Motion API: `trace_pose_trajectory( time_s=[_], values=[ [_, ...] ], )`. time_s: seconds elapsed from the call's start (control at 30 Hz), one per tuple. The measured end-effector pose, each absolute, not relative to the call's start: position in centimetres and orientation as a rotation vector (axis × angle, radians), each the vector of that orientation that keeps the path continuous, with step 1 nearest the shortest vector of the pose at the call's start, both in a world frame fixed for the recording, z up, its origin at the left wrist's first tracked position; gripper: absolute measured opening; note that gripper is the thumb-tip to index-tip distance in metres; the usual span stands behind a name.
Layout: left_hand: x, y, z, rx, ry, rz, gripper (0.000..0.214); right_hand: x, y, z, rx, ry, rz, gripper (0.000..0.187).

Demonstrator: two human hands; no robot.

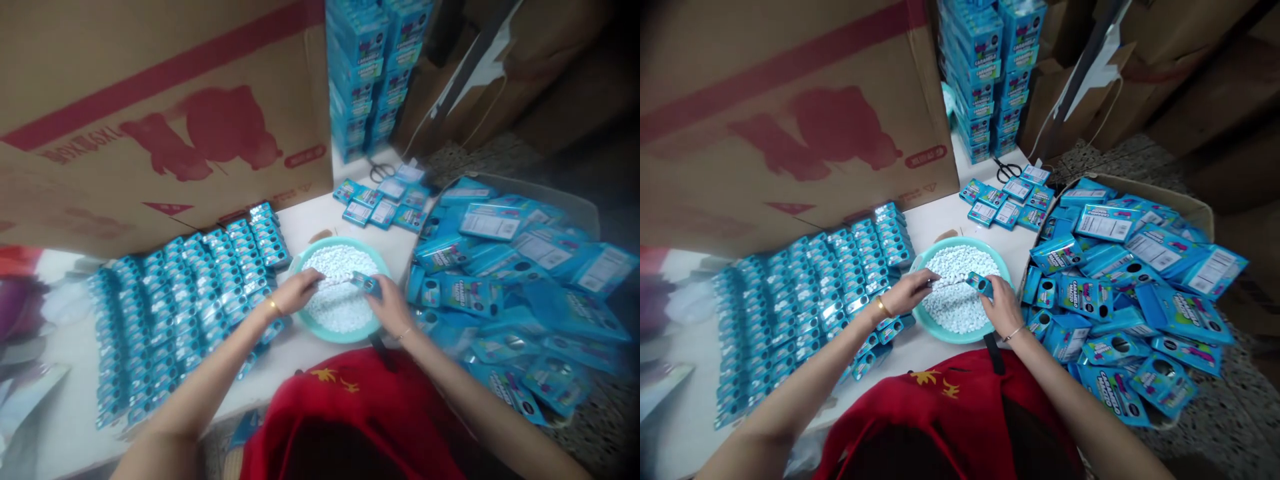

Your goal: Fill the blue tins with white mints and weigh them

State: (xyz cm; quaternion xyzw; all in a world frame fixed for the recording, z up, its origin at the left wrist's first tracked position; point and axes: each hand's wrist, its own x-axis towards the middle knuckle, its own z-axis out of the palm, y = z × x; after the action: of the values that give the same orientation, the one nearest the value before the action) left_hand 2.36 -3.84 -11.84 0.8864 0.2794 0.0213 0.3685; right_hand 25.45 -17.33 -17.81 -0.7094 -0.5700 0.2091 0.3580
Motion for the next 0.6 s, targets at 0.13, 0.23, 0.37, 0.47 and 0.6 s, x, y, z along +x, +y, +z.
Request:
trace_pose_trajectory(
  time_s=[0.13,0.23,0.37,0.47,0.6],
  values=[
    [3.6,-4.4,-9.0,2.425,0.693,-0.106,0.029,24.5,-16.2,-19.1,-1.761,-1.587,0.5,0.031],
    [5.3,-5.6,-7.2,2.551,0.842,-0.3,0.031,23.8,-16.2,-19.8,-1.715,-1.622,0.507,0.036],
    [7.3,-7.4,-5.5,2.679,0.923,-0.447,0.027,23.5,-16.4,-20.5,-1.69,-1.608,0.517,0.035],
    [8.2,-8.3,-5.1,2.678,0.907,-0.454,0.021,23.5,-16.4,-20.8,-1.704,-1.586,0.515,0.034],
    [8.1,-8.8,-5.4,2.689,0.891,-0.417,0.025,23.7,-16.2,-21.4,-1.721,-1.584,0.527,0.036]
  ],
)
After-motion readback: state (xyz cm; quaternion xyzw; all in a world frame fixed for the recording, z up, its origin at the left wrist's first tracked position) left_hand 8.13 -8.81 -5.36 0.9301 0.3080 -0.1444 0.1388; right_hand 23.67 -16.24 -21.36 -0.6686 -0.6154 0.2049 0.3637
